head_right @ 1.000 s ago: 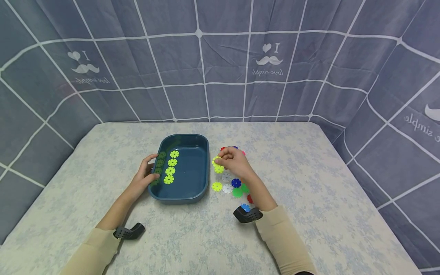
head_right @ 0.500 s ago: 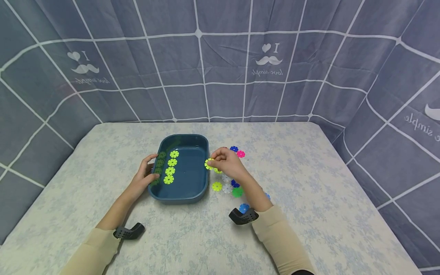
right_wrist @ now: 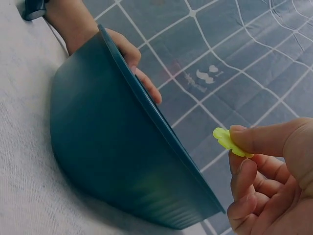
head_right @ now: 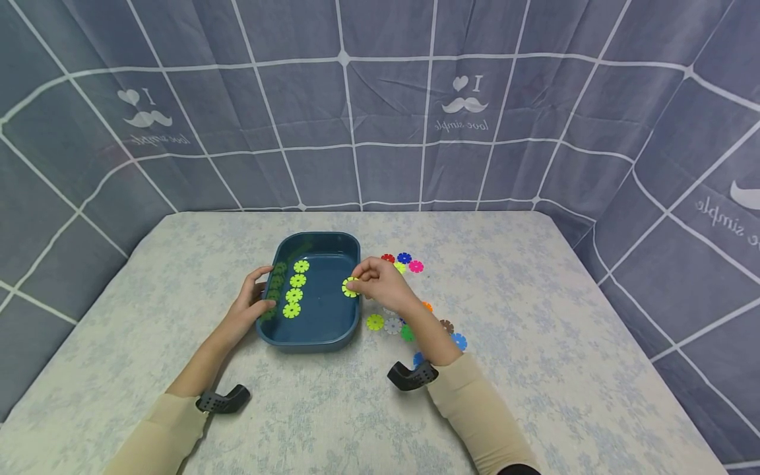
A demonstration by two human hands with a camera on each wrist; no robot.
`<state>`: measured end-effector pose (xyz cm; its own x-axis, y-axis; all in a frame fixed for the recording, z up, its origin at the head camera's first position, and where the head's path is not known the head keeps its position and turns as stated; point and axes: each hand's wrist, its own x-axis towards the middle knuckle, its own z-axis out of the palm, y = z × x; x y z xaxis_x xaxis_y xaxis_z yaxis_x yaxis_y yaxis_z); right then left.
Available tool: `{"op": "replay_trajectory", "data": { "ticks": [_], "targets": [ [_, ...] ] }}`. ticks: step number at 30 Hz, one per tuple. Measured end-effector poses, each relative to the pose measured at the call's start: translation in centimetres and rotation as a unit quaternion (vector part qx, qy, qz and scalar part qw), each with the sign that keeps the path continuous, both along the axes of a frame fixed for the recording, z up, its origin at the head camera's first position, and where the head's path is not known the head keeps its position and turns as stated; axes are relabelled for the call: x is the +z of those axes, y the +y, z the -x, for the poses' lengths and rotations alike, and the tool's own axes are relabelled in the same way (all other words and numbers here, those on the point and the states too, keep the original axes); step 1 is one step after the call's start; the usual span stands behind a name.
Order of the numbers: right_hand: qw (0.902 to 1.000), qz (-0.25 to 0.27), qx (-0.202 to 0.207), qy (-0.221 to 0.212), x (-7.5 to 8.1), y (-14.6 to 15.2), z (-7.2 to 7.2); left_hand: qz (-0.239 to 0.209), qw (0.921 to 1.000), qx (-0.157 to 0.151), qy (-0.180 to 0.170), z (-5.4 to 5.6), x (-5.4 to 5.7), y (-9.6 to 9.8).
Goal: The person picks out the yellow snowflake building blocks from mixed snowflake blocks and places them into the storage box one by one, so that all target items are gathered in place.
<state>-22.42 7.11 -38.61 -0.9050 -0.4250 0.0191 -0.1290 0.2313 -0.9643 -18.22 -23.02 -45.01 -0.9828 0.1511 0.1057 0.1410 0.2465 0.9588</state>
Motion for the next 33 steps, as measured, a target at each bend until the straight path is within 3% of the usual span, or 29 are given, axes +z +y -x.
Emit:
{"op": "replay_trajectory", "data": {
  "ticks": [17,26,33],
  "targets": [
    [0.9993,0.008,0.036,-0.008,0.5,-1.8,-0.5,0.004,1.0,0.003,-0.006,-0.1,0.2,0.1],
    [0.9984,0.016,0.054,-0.006,0.6,-2.7,-0.7,0.01,0.9999,0.0,-0.009,-1.6,3.5,1.2],
    [0.9976,0.012,0.068,-0.008,0.8,-3.7,-0.9,0.01,0.9999,0.002,-0.013,-1.7,3.7,1.4]
  ]
}}
